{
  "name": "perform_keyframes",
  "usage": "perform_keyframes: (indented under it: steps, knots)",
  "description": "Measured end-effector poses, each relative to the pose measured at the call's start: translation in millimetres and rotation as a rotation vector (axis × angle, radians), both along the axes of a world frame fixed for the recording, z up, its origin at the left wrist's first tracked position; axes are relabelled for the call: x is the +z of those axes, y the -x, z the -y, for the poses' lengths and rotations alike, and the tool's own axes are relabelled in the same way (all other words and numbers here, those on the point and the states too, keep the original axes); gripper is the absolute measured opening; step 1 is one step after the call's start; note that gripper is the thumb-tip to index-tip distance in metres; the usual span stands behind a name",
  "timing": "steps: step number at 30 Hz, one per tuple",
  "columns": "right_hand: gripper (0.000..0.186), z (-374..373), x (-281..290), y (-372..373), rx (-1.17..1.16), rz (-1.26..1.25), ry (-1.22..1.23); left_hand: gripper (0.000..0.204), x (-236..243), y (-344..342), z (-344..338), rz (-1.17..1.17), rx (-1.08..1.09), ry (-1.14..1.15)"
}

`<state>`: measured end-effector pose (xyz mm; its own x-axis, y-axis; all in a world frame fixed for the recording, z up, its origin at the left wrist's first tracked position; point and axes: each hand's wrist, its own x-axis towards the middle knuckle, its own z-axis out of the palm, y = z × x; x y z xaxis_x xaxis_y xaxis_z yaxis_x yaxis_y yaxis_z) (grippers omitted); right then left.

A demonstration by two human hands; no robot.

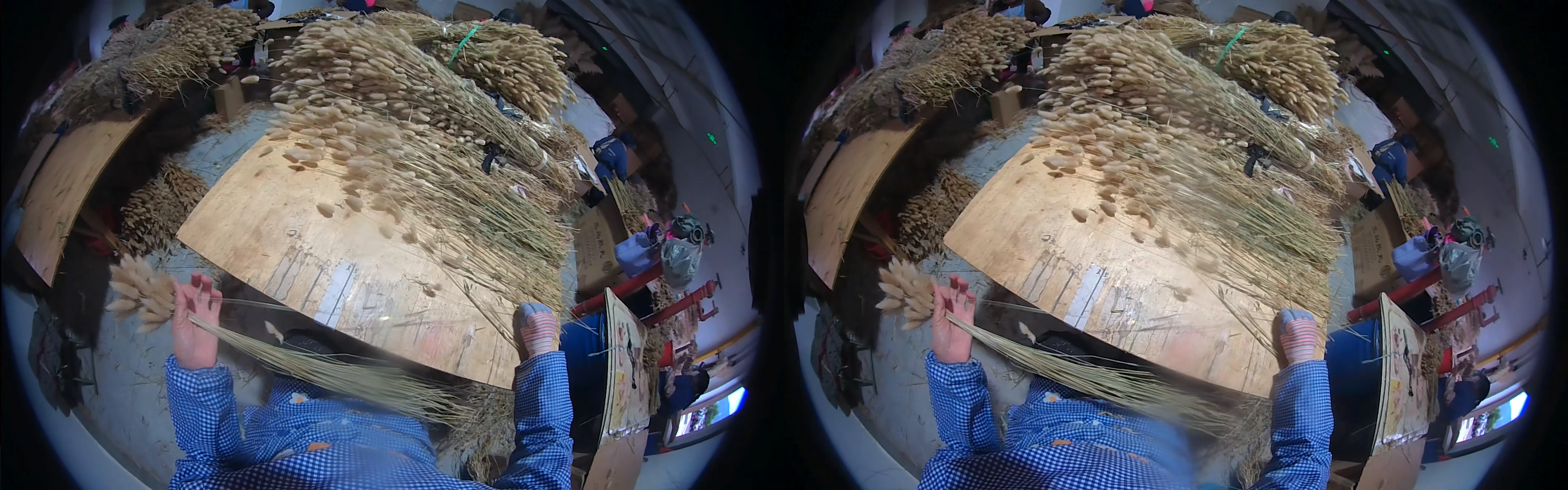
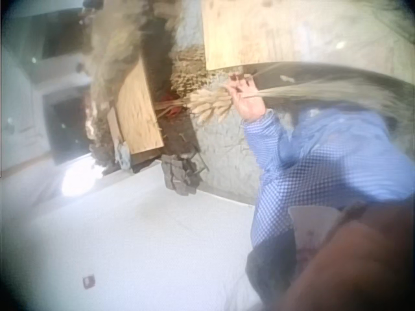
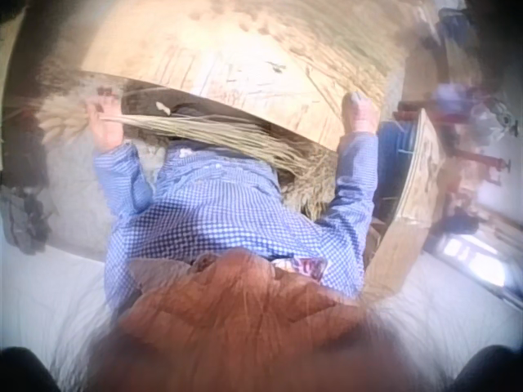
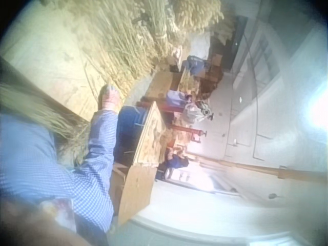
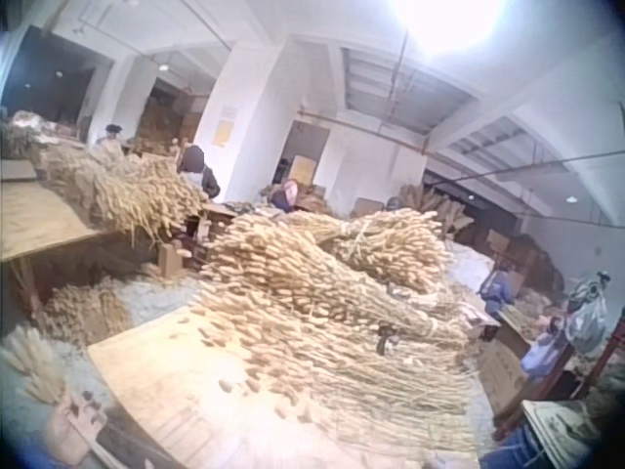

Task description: The person repeatedly strikes bundles of dried grain stalks against a wooden board to separate the heads from the stalks. The person then places the processed stalks into a cardboard box.

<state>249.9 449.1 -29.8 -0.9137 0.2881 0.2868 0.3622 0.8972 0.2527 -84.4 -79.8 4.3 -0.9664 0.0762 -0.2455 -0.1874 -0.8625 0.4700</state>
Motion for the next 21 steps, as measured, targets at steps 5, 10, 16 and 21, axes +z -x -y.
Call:
perform_keyframes:
  steps: [5, 10, 16, 21]
  knots:
    - [0.025, -3, 41, -5, -0.394, 0.072, 0.364, 0.028, -12, 10, 25, -0.155, -0.313, -0.254]
    - [0.038, 41, 103, 61, -0.346, 0.010, 0.751, 0.026, -28, 7, -5, -0.004, -0.360, -0.198]
    - [0.025, 131, 85, 206, 0.383, -0.046, 0.667, 0.027, -23, -20, -81, 0.056, -0.552, 0.027]
    - [0.019, 177, 37, 302, 0.257, 0.047, 0.196, 0.034, -23, -29, -101, -0.115, -0.699, -0.014]
